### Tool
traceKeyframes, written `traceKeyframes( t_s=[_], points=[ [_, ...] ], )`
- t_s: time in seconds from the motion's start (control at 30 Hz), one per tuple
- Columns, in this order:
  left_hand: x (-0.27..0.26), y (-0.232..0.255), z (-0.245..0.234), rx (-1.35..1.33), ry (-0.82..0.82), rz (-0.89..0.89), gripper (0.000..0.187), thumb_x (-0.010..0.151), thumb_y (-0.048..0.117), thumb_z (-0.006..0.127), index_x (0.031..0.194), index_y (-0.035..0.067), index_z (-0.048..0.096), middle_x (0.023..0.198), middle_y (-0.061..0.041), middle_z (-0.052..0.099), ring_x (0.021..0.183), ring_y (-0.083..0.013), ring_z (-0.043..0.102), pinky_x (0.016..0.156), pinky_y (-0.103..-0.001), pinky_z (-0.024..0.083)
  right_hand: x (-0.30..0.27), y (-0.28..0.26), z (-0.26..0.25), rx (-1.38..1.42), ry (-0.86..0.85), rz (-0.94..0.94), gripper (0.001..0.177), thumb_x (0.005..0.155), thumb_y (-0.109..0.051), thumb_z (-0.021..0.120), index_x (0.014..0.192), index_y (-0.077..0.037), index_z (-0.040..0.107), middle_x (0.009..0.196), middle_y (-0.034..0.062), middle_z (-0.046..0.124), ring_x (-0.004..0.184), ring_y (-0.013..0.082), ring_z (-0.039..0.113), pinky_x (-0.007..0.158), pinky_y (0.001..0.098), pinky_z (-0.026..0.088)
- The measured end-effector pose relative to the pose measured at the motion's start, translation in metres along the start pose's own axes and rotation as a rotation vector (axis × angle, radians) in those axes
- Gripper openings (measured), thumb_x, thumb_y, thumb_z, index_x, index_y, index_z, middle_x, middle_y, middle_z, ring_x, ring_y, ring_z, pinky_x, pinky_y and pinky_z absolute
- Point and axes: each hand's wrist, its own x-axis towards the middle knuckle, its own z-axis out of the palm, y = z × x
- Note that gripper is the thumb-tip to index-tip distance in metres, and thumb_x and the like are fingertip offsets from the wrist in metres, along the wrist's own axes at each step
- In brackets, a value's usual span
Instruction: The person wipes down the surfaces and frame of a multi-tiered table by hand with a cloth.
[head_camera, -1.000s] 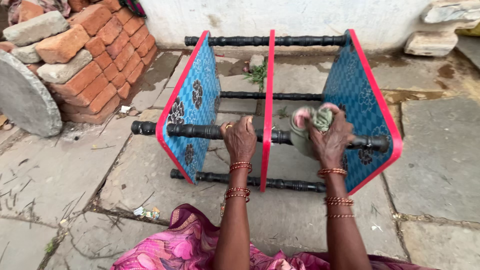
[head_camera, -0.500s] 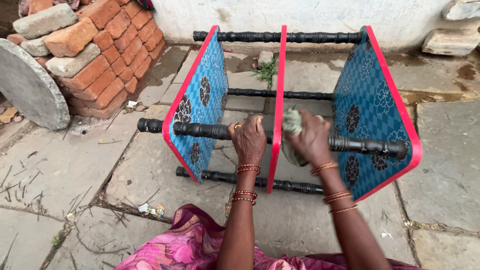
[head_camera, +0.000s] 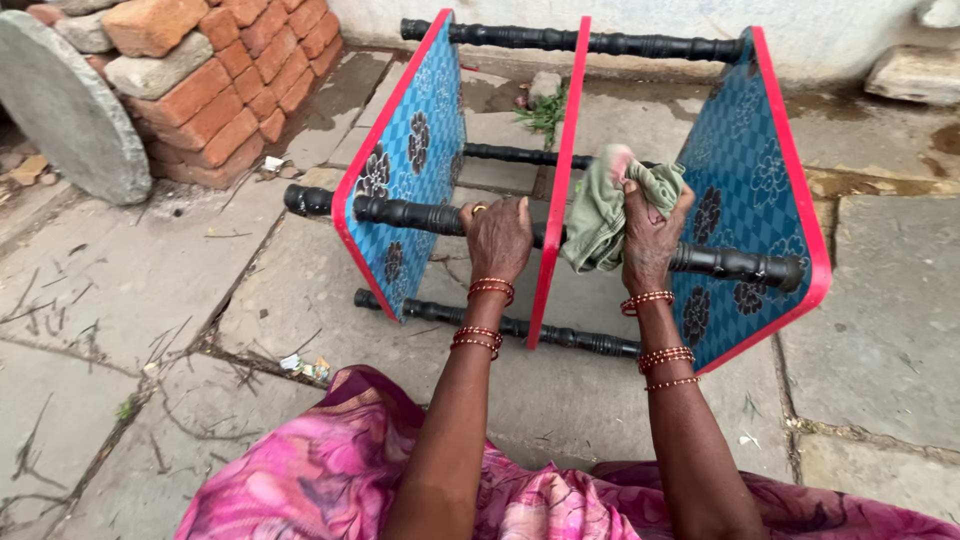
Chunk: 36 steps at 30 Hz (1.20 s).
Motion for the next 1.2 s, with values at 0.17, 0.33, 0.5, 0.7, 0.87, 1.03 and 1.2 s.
traceKeyframes(
  t_s=[0.17, 0.33, 0.5, 0.7, 0.87, 1.03, 1.2],
  points=[
    [0.012, -0.002, 0.003, 0.120, -0.171, -0.023, 0.041, 0.099, 0.029, 0.049, 0.074, 0.007, 0.074, 0.079, -0.019, 0.073, 0.076, -0.0354, 0.068, 0.090, -0.052, 0.043, -0.003, 0.003, 0.034, -0.579, -0.075, -0.348, 0.069, 0.087, -0.022, 0.088, 0.130, 0.000, 0.038, 0.119, 0.0171, 0.055, 0.109, 0.0294, 0.059, 0.093, 0.0451, 0.052],
    [0.034, -0.033, 0.041, 0.076, -0.624, -0.002, 0.040, 0.101, 0.030, 0.046, 0.085, 0.008, 0.075, 0.091, -0.021, 0.074, 0.083, -0.0408, 0.069, 0.080, -0.056, 0.051, 0.023, -0.008, 0.062, -0.861, -0.460, -0.722, 0.070, 0.073, -0.020, 0.086, 0.133, -0.008, 0.052, 0.134, 0.0265, 0.051, 0.122, 0.0452, 0.050, 0.100, 0.0519, 0.047],
    [0.063, -0.086, 0.076, -0.205, -0.928, 0.364, 0.028, 0.084, 0.028, 0.060, 0.097, 0.007, 0.073, 0.100, -0.021, 0.073, 0.089, -0.0404, 0.071, 0.080, -0.051, 0.056, 0.053, -0.047, 0.072, -0.924, -1.014, -0.342, 0.073, 0.077, -0.035, 0.076, 0.139, -0.008, 0.047, 0.139, 0.0215, 0.048, 0.117, 0.0445, 0.046, 0.103, 0.0535, 0.043],
    [0.067, -0.056, 0.018, -0.195, -1.059, 0.203, 0.021, 0.096, 0.023, 0.057, 0.107, 0.007, 0.067, 0.103, -0.024, 0.072, 0.095, -0.0429, 0.067, 0.085, -0.053, 0.052, 0.090, -0.043, 0.055, -0.885, -1.249, -0.306, 0.076, 0.076, -0.021, 0.068, 0.146, -0.007, 0.044, 0.151, 0.0200, 0.045, 0.125, 0.0429, 0.046, 0.106, 0.0531, 0.042],
    [0.097, -0.028, -0.021, -0.499, -0.679, 0.133, 0.053, 0.093, 0.023, 0.058, 0.140, 0.002, 0.042, 0.128, -0.030, 0.057, 0.113, -0.0483, 0.059, 0.096, -0.053, 0.046, 0.130, -0.016, 0.076, -0.937, -1.070, -0.352, 0.076, 0.080, -0.018, 0.069, 0.150, -0.010, 0.041, 0.144, 0.0190, 0.050, 0.134, 0.0396, 0.049, 0.113, 0.0550, 0.044],
    [0.139, -0.021, -0.007, -0.491, -0.345, 0.448, 0.081, 0.093, 0.036, 0.068, 0.154, 0.000, 0.030, 0.152, -0.031, 0.037, 0.139, -0.0479, 0.039, 0.112, -0.054, 0.033, 0.124, -0.036, 0.087, -1.150, -1.180, 0.007, 0.080, 0.083, -0.035, 0.073, 0.151, -0.018, 0.033, 0.149, 0.0198, 0.039, 0.120, 0.0367, 0.056, 0.088, 0.0455, 0.060],
    [0.142, -0.022, 0.024, -0.549, -0.396, 0.880, 0.067, 0.095, 0.046, 0.068, 0.148, 0.013, 0.044, 0.148, -0.017, 0.046, 0.147, -0.0355, 0.043, 0.126, -0.054, 0.028, 0.172, 0.011, 0.086, -0.949, -1.072, -0.410, 0.085, 0.069, -0.042, 0.080, 0.142, -0.013, 0.047, 0.141, 0.0237, 0.048, 0.098, 0.0403, 0.069, 0.070, 0.0460, 0.063]
  ],
)
